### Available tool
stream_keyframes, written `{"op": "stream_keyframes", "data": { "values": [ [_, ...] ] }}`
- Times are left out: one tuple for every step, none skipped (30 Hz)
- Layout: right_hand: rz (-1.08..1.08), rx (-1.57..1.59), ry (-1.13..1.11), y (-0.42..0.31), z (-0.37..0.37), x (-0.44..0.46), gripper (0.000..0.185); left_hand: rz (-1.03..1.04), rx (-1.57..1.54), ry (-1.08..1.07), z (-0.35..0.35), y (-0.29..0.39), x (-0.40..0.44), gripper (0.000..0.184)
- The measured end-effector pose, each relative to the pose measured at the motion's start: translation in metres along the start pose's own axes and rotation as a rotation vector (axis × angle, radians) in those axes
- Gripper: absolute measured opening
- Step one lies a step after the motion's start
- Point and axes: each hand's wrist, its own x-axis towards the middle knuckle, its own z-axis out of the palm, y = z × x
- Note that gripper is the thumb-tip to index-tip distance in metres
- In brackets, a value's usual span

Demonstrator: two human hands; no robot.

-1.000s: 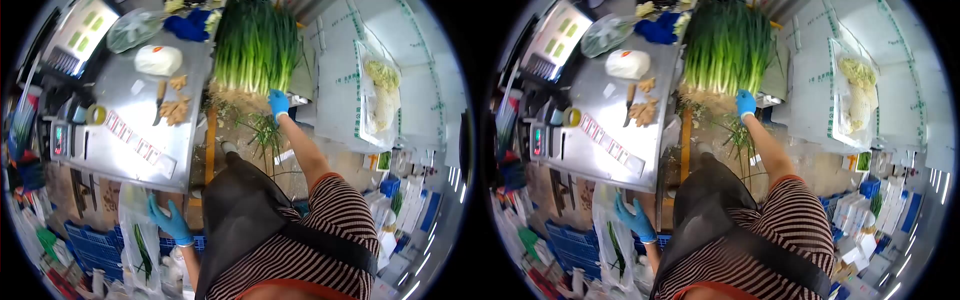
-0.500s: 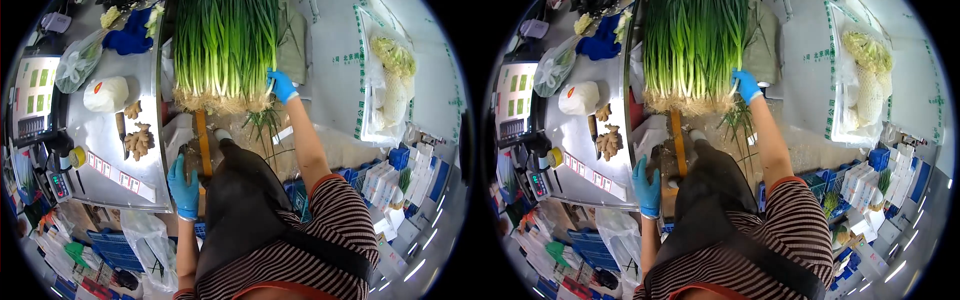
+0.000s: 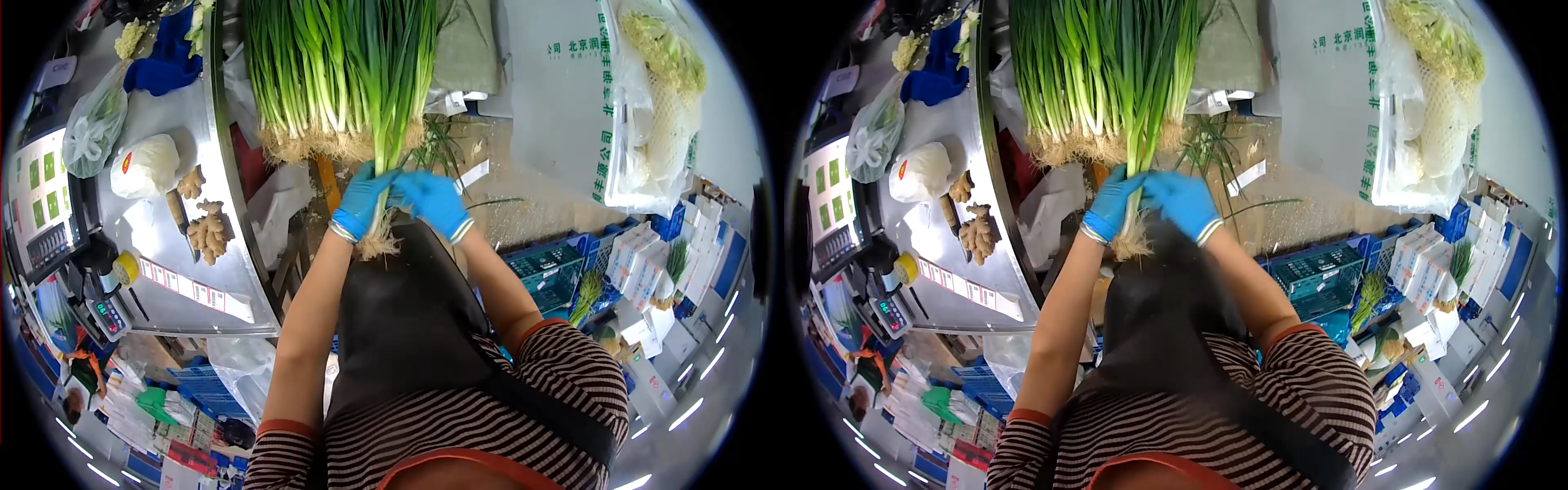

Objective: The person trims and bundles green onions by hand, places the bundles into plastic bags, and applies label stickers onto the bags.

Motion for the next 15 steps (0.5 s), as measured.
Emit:
{"op": "stream_keyframes", "data": {
  "values": [
    [0.106, 0.330, 0.050, 0.009, -0.009, 0.005, 0.040, -0.029, -0.075, 0.019, -0.001, 0.003, -0.002, 0.034],
    [0.145, 0.245, 0.135, 0.038, -0.015, 0.024, 0.038, -0.057, -0.149, 0.036, -0.002, 0.006, -0.005, 0.033],
    [0.137, 0.397, 0.051, 0.043, -0.023, 0.032, 0.037, -0.059, -0.189, 0.007, -0.002, 0.006, -0.008, 0.033],
    [0.124, 0.546, -0.033, 0.046, -0.029, 0.040, 0.036, -0.058, -0.230, -0.023, -0.002, 0.007, -0.011, 0.034],
    [0.109, 0.691, -0.120, 0.048, -0.033, 0.047, 0.035, -0.054, -0.273, -0.052, -0.002, 0.007, -0.014, 0.034],
    [0.094, 0.938, -0.212, 0.052, -0.027, 0.054, 0.034, -0.088, -0.357, -0.130, 0.001, 0.011, -0.019, 0.035],
    [0.072, 1.001, -0.247, 0.054, -0.022, 0.056, 0.035, -0.107, -0.376, -0.169, 0.000, 0.010, -0.021, 0.035],
    [0.049, 1.062, -0.285, 0.049, -0.019, 0.058, 0.036, -0.124, -0.396, -0.206, -0.001, 0.008, -0.023, 0.035],
    [0.030, 1.123, -0.325, 0.043, -0.015, 0.057, 0.037, -0.141, -0.418, -0.240, -0.001, 0.007, -0.026, 0.036],
    [0.011, 1.092, -0.312, 0.038, -0.018, 0.053, 0.038, -0.136, -0.382, -0.202, 0.000, 0.005, -0.028, 0.034],
    [0.020, 1.113, -0.334, 0.036, -0.017, 0.051, 0.037, -0.139, -0.344, -0.164, -0.001, 0.006, -0.030, 0.033],
    [0.028, 1.133, -0.357, 0.035, -0.016, 0.050, 0.036, -0.140, -0.306, -0.126, -0.003, 0.008, -0.032, 0.032],
    [0.034, 1.150, -0.381, 0.033, -0.015, 0.049, 0.036, -0.139, -0.268, -0.088, -0.004, 0.010, -0.034, 0.030],
    [0.087, 1.049, -0.327, 0.023, -0.013, 0.046, 0.030, -0.113, -0.233, 0.018, 0.001, 0.012, -0.036, 0.028],
    [0.109, 0.938, -0.276, 0.020, -0.010, 0.043, 0.029, -0.122, -0.206, 0.037, 0.000, 0.011, -0.037, 0.027]
  ]
}}
